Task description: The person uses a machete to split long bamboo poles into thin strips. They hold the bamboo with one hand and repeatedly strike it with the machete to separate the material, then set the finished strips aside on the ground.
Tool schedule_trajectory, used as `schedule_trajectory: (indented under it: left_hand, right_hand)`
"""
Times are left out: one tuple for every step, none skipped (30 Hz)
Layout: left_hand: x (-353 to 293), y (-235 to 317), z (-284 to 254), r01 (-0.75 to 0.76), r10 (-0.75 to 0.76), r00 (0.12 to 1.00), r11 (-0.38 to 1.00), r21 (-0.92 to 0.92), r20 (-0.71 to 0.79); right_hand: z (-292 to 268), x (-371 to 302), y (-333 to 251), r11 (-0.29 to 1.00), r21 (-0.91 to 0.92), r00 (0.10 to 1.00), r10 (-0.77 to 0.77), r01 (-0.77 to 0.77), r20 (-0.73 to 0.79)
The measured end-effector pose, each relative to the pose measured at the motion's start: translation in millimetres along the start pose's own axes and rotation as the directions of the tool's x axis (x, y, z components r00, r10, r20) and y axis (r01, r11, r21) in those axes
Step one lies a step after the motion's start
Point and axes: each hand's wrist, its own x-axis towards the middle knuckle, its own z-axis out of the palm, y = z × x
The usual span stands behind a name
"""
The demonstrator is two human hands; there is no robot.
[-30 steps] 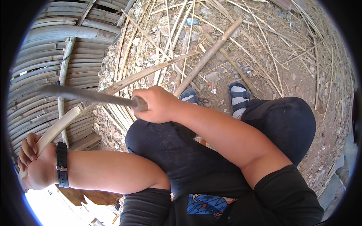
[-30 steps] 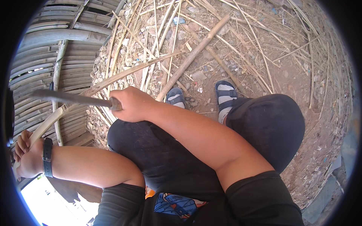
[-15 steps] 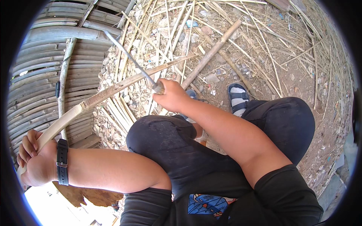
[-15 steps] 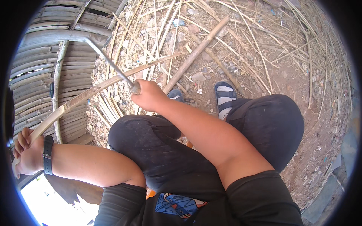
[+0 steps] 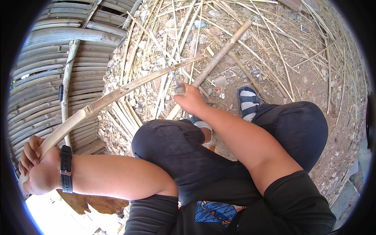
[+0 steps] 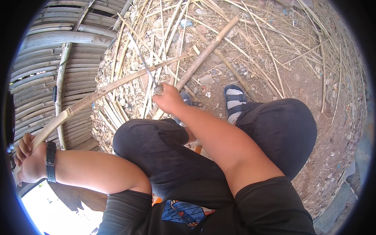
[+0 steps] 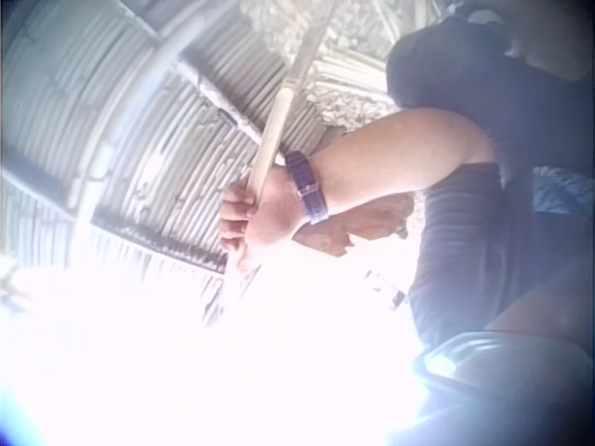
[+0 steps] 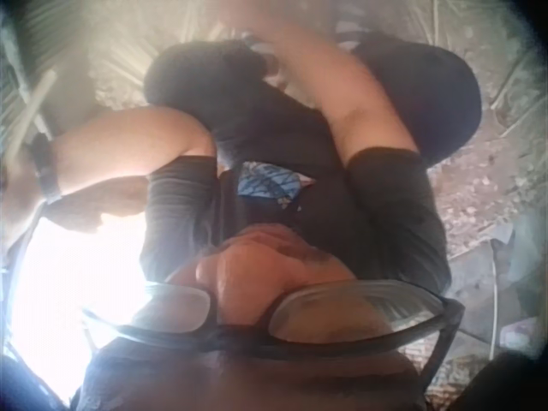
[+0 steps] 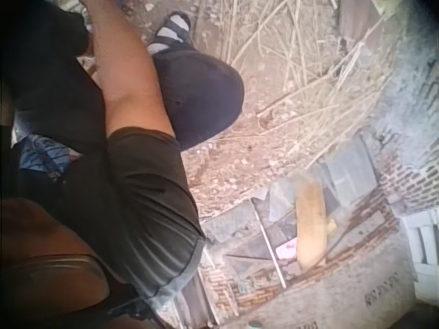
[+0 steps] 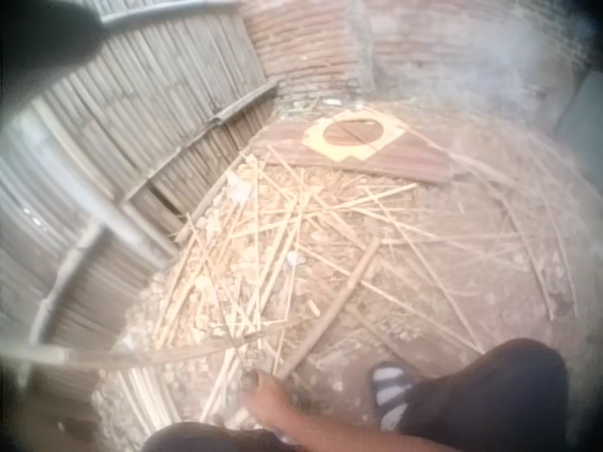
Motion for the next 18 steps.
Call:
schedule_trajectory:
  left_hand:
    - [-2.0, -0.1, 2.6, -0.023, 0.023, 1.0, 1.0, 0.013, -0.007]
    - [-4.5, -1.0, 6.4, -0.044, 0.044, 0.999, 0.999, 0.025, -0.011]
    - [-6.6, -1.0, 8.8, -0.065, 0.065, 0.998, 0.997, 0.039, -0.015]
    - [-7.7, -0.6, 9.6, -0.068, 0.068, 0.998, 0.997, 0.028, 0.009]
    - [-8.5, 1.5, 11.5, -0.027, 0.027, 1.0, 0.999, 0.023, 0.012]
    - [-7.8, 4.8, 14.6, 0.01, -0.011, 1.0, 1.0, 0.014, 0.016]
    - [-7.3, 6.2, 17.0, 0.048, -0.048, 0.999, 0.999, 0.005, 0.02]
    - [-7.6, 5.3, 17.6, 0.029, -0.029, 0.997, 1.0, -0.007, 0.07]
    - [-9.6, 2.6, 15.9, 0.011, -0.009, 0.993, 1.0, -0.018, 0.121]
    - [-10.5, -0.6, 14.7, 0.0, 0.005, 0.985, 1.0, -0.03, 0.17]
    - [-9.8, -1.6, 10.4, 0.043, -0.013, 0.963, 0.993, -0.107, 0.27]
    - [-7.4, -1.6, 5.9, 0.093, -0.022, 0.93, 0.98, -0.178, 0.368]
    - [-4.8, -1.5, 2.3, 0.15, -0.022, 0.886, 0.958, -0.243, 0.462]
    - [-7.4, 0.8, 1.0, 0.177, -0.005, 0.852, 0.944, -0.28, 0.523]
    - [-9.4, 0.4, 4.2, 0.22, 0.01, 0.809, 0.922, -0.319, 0.587]
    - [-18.8, -3.0, 17.8, 0.303, 0.026, 0.758, 0.87, -0.388, 0.651]
    - [-24.8, -5.6, 26.4, 0.35, 0.057, 0.729, 0.826, -0.443, 0.683]
    - [-31.2, -8.7, 32.9, 0.399, 0.087, 0.698, 0.776, -0.488, 0.711]
  right_hand:
    - [4.9, -3.0, -18.9, 0.994, -0.023, 0.994, -0.102, 0.102, 0.034]
    - [8.6, -6.6, -37.1, 0.978, -0.041, 0.978, -0.199, 0.202, 0.068]
    - [10.4, -8.8, -44.2, 0.952, -0.055, 0.95, -0.294, 0.3, 0.104]
    - [9.1, -8.9, -41.3, 0.938, -0.07, 0.934, -0.328, 0.34, 0.139]
    - [4.8, -8.5, -36.2, 0.921, -0.086, 0.915, -0.362, 0.38, 0.176]
    - [-0.3, -7.7, -31.1, 0.899, -0.102, 0.893, -0.398, 0.425, 0.212]
    - [-5.6, -9.5, -17.2, 0.944, -0.093, 0.94, -0.298, 0.316, 0.165]
    - [-9.8, -11.0, 2.6, 0.975, -0.075, 0.973, -0.199, 0.208, 0.119]
    - [-11.5, -10.5, 19.8, 0.994, -0.05, 0.993, -0.095, 0.099, 0.077]
    - [-12.5, -5.4, 34.0, 0.994, -0.086, 0.998, -0.06, 0.06, 0.001]
    - [-16.3, -1.2, 36.9, 0.993, -0.12, 0.997, -0.025, 0.016, -0.075]
    - [-17.8, 1.5, 39.5, 0.988, -0.151, 0.989, 0.008, -0.031, -0.151]
    - [-18.1, 3.1, 42.2, 0.986, -0.168, 0.993, -0.025, 0.005, -0.119]
    - [-21.1, -0.3, 17.6, 0.98, -0.192, 0.996, -0.062, 0.048, -0.068]
    - [-23.8, -1.9, -1.2, 0.973, -0.211, 0.995, -0.1, 0.091, -0.03]
    - [-19.5, -3.1, -6.8, 0.932, -0.232, 0.949, -0.304, 0.277, -0.085]
    - [-18.8, -2.4, -10.7, 0.92, -0.204, 0.932, -0.355, 0.334, -0.076]
    - [-17.0, -0.9, -12.3, 0.906, -0.174, 0.913, -0.403, 0.386, -0.071]
